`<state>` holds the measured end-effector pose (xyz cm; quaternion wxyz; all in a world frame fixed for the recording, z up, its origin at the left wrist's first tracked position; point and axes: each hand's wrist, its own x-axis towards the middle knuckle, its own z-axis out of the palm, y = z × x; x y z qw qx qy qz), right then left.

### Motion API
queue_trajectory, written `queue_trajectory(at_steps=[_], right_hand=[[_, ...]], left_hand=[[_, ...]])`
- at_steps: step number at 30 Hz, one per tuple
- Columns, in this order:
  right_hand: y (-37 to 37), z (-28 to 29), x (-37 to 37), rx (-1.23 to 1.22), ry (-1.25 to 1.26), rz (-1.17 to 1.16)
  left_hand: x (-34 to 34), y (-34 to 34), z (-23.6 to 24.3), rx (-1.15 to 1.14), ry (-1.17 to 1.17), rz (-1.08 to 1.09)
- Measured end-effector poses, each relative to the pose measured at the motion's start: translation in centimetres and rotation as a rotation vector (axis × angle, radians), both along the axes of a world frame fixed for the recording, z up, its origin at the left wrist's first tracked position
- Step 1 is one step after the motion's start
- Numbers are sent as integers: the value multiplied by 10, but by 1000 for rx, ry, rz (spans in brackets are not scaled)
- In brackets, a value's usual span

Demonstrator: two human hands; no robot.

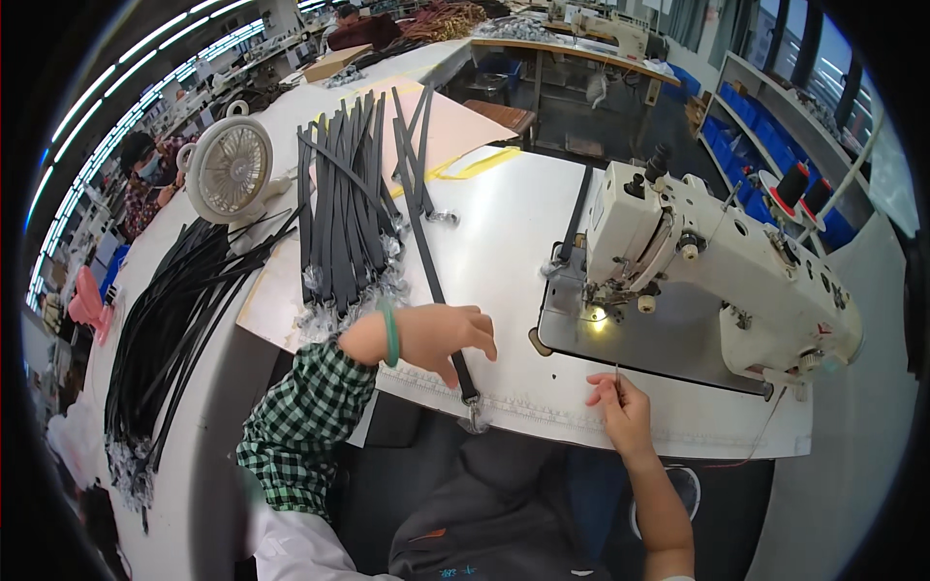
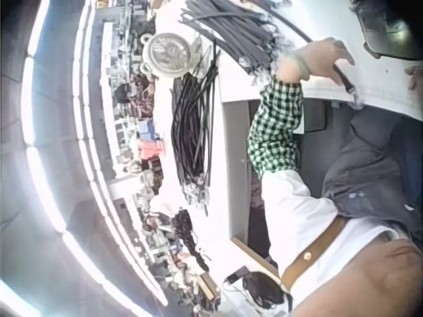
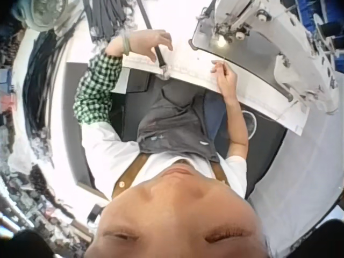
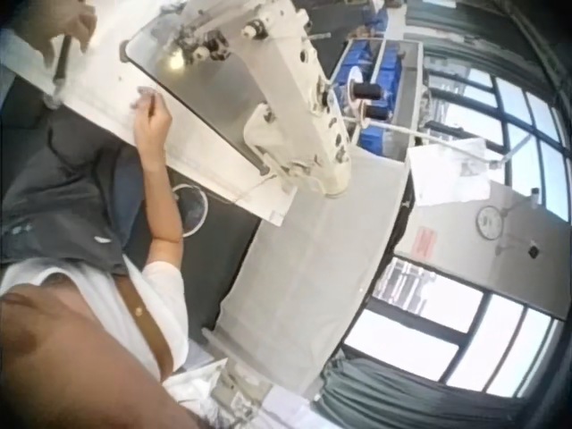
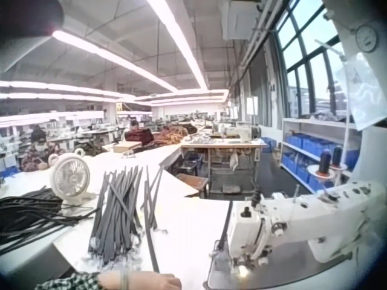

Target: The person operates an industrial sewing machine to stitch long black straps. They repeatedly pick up a strap, feed it under the needle, sew a short section, and then remove the strap. This process is repeated multiple times throughout the video.

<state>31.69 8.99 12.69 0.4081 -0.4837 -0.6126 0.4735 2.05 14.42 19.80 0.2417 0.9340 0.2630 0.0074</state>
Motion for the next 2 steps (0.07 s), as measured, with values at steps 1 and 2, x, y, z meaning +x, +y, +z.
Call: queue_trajectory(at_steps=[1,2], right_hand=[[0,-3,2,1,14,28],[1,-8,6,2,28,56]], left_hand=[[3,-6,-4,-33,72,-9],[11,-15,-10,-66,143,-18]])
